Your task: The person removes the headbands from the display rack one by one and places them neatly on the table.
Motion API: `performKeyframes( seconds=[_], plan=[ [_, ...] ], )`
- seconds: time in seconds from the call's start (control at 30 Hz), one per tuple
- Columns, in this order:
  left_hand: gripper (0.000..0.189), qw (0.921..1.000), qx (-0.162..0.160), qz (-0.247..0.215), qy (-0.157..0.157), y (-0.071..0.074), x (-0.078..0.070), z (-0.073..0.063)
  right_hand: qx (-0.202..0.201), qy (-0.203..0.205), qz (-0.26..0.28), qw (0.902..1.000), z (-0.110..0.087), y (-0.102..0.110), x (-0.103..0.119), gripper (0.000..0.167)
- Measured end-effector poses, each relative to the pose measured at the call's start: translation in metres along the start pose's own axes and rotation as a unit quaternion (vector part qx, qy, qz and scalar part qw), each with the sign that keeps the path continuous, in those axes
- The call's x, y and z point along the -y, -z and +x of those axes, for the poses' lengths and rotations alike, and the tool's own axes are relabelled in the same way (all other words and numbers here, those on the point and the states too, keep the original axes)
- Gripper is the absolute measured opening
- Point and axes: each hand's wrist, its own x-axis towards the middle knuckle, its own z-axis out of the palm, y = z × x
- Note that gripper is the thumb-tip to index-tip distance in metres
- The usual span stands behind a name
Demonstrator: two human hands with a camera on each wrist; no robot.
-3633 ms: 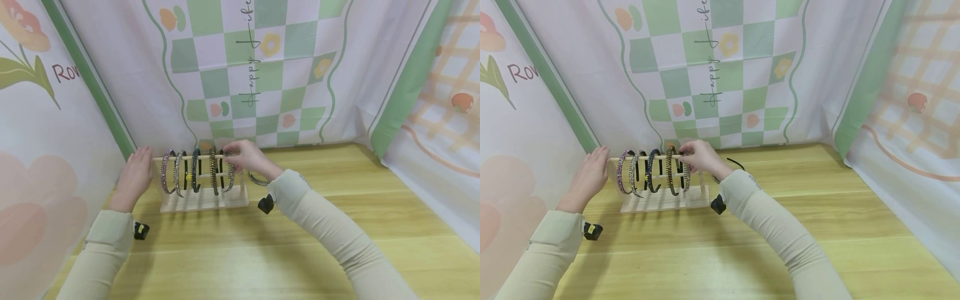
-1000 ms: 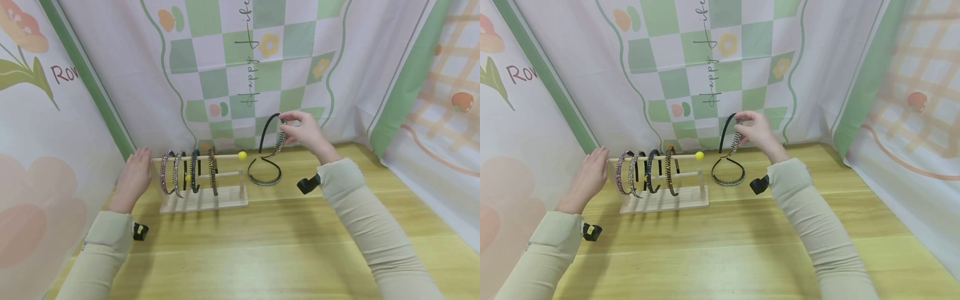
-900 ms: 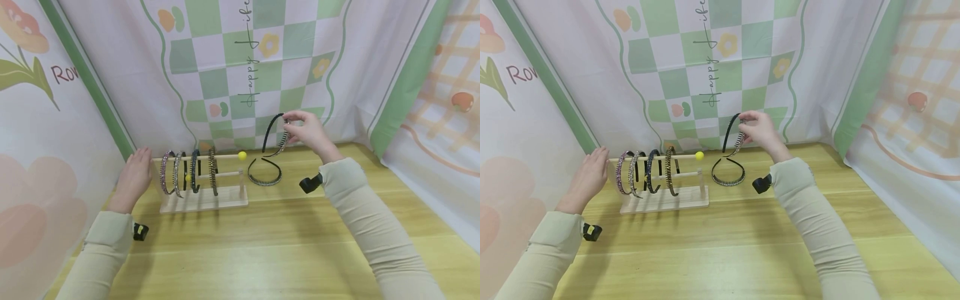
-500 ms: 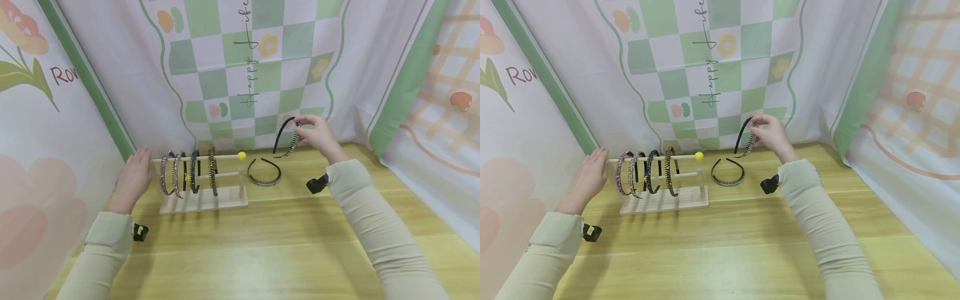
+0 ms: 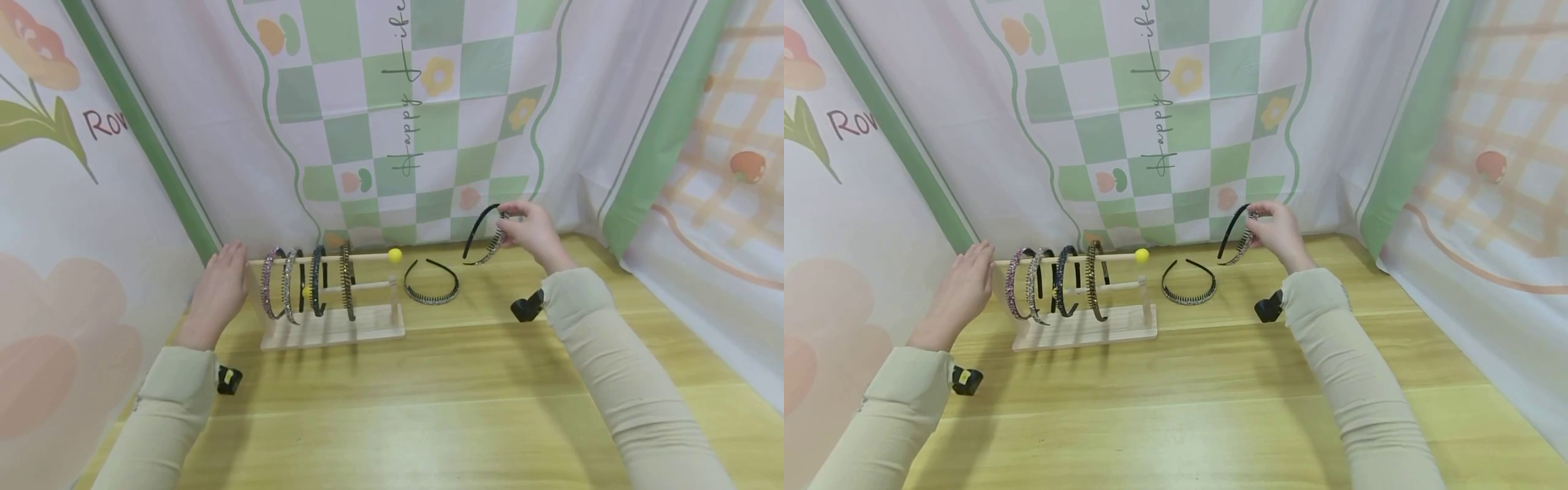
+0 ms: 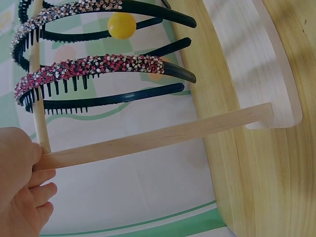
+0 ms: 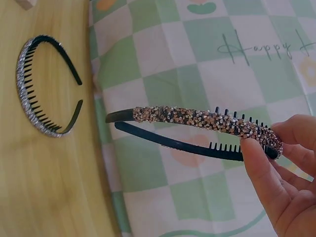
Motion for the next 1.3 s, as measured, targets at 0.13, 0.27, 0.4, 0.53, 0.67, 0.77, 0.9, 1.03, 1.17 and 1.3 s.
performKeyframes(
  seconds=[0.13,0.27,0.4,0.53,0.67,0.77,0.9,1.03,1.17,1.3],
  plan=[
    [0.041,1.0,0.002,-0.001,0.001,0.0,0.0,0.0,-0.002,-0.009,0.0,1.0,0.001,0.002,-0.011,0.044],
    [0.041,1.0,0.004,-0.003,0.003,0.0,0.001,0.0,-0.007,-0.015,0.0,0.9999,0.002,0.002,-0.02,0.044],
    [0.041,1.0,0.003,-0.004,0.002,0.0,0.001,0.001,-0.013,-0.024,0.006,0.9996,0.002,0.002,-0.029,0.045],
    [0.041,1.0,0.001,-0.003,-0.002,0.0,0.002,0.001,-0.016,-0.037,0.014,0.9991,0.001,-0.001,-0.038,0.045],
    [0.041,1.0,0.001,0.001,-0.003,0.0,0.002,0.0,-0.016,-0.049,0.016,0.9986,0.0,-0.003,-0.048,0.047],
    [0.041,1.0,0.0,0.002,-0.003,-0.001,0.002,0.0,-0.015,-0.055,0.019,0.9982,-0.001,-0.004,-0.055,0.047],
    [0.041,1.0,-0.003,0.0,-0.004,-0.001,0.002,0.0,-0.015,-0.062,0.023,0.9977,-0.001,-0.005,-0.064,0.047],
    [0.041,1.0,-0.003,-0.002,-0.003,-0.001,0.002,0.0,-0.019,-0.065,0.018,0.9975,-0.001,-0.006,-0.072,0.046],
    [0.041,1.0,-0.004,-0.003,-0.003,-0.001,0.002,0.001,-0.033,-0.059,0.022,0.9975,-0.001,-0.006,-0.079,0.044],
    [0.04,1.0,-0.008,-0.002,-0.005,-0.001,0.001,0.001,-0.039,-0.056,0.027,0.9973,-0.002,-0.006,-0.085,0.043]
  ],
)
